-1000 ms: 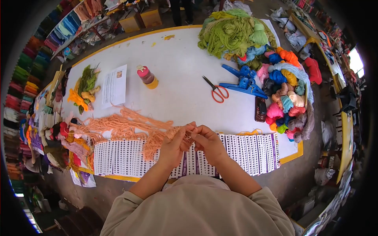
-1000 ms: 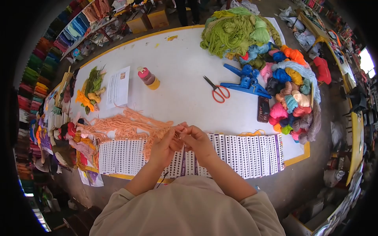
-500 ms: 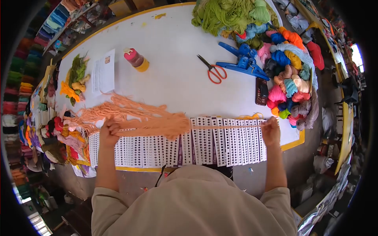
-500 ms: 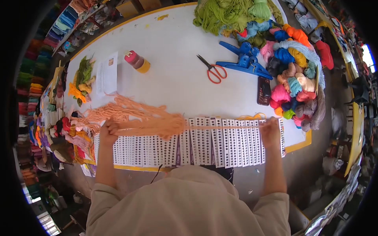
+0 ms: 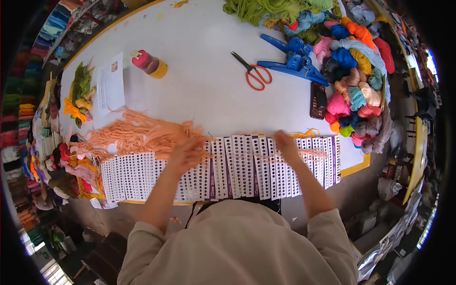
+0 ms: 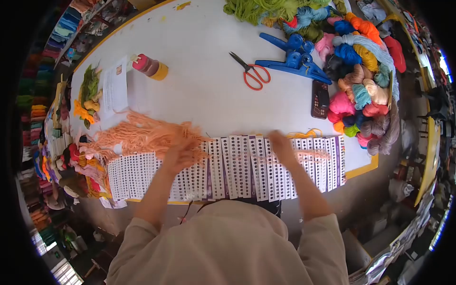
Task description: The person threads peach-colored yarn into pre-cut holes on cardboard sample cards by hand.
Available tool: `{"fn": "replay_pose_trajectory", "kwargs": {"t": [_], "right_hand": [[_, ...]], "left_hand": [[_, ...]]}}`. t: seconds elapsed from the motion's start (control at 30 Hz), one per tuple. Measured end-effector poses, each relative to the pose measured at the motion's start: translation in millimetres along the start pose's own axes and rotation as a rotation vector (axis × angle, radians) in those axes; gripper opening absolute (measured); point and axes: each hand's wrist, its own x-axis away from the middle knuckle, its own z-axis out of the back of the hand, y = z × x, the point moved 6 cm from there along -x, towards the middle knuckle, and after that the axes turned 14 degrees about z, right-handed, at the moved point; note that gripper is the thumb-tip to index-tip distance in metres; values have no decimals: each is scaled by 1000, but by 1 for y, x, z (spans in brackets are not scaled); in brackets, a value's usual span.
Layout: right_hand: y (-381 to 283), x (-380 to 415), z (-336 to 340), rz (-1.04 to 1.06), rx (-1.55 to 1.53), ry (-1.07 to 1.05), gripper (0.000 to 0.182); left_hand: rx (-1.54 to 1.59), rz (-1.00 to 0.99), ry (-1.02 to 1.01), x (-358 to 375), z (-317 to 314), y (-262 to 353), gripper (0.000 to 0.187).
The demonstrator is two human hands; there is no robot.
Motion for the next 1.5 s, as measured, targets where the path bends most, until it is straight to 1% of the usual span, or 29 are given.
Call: {"fn": "replay_pose_trajectory", "kwargs": {"t": [0.03,0.07,0.1,0.17,0.2,0.27,0.33,0.43,0.5,0.53,0.6,0.67,0.73,0.77,0.8,0.83,0.87,0.93,0.97,1.03,1.07,1.13,1.17,1.23,1.27,1.33,1.37,1.43,1.5], "right_hand": [[-14,-13,-38,-275,-142,-175,18],[-38,-34,-60,-40,19,-163,18],[-43,-43,-82,-213,16,-291,18],[-42,-53,-113,-193,-98,-320,17],[-44,-59,-119,-107,6,-299,16],[-37,-57,-126,-101,12,-313,15],[-35,-57,-127,-92,22,-325,15],[-42,-62,-122,-46,-15,-290,18],[-37,-61,-124,-215,-21,-396,17],[-35,-62,-125,-218,-20,-398,17],[-26,-60,-128,-334,-119,-415,18],[-22,-58,-130,-349,-203,-401,19],[-17,-59,-132,-358,-290,-385,19],[-14,-58,-135,-409,-418,-408,20],[-12,-57,-139,-458,-549,-428,20],[-9,-58,-139,-456,-554,-423,20],[-8,-58,-140,-460,-596,-421,20],[-7,-58,-139,-465,-640,-419,19],[-7,-58,-139,-483,-660,-442,16],[-2,-54,-144,-500,-681,-463,14],[0,-54,-147,-451,-702,-440,16],[-1,-55,-144,-405,-716,-412,18],[-4,-55,-144,-369,-742,-405,21],[-9,-58,-143,-328,-766,-402,23],[-9,-58,-142,-331,-707,-442,21],[-9,-59,-144,-333,-649,-482,20],[-7,-60,-144,-353,-592,-464,17],[-7,-62,-140,-377,-539,-439,15],[-11,-63,-130,-505,-444,-465,15]], "left_hand": [[-125,-50,164,-24,-9,-4,14],[-238,-47,253,-43,-16,-7,18],[-352,-44,340,-58,-19,-9,22],[-469,-100,382,-76,-28,-14,23],[-583,-162,417,-78,-36,-12,23],[-684,-141,453,-81,-42,-14,21],[-694,-195,403,-81,-45,-16,16],[-649,-131,344,-84,-47,-19,14],[-605,-82,301,-82,-52,-19,14],[-563,-39,259,-81,-55,-20,14],[-594,-33,270,-88,-53,-20,13],[-626,-28,281,-93,-52,-20,13],[-815,-94,312,-94,-51,-17,12],[-814,-94,313,-98,-44,-19,12],[-763,-223,312,-95,-40,-14,12],[-713,-352,309,-90,-37,-7,12],[-722,-352,309,-87,-29,-8,12],[-355,-79,174,-64,-38,-14,12],[-356,-80,177,-65,-35,-18,12],[-137,114,-173,-69,-51,-34,13],[-138,114,-174,-71,-52,-36,13],[-461,93,17,-65,-67,-29,16],[-460,94,15,-70,-68,-32,16],[-984,-34,201,-78,-64,-28,16],[-982,-37,203,-81,-61,-28,16],[-1749,-419,420,-75,-73,-15,18],[-1751,-420,419,-72,-69,-13,18],[-974,-165,305,-54,-36,-1,14],[-193,78,184,-25,-1,5,15]]}}
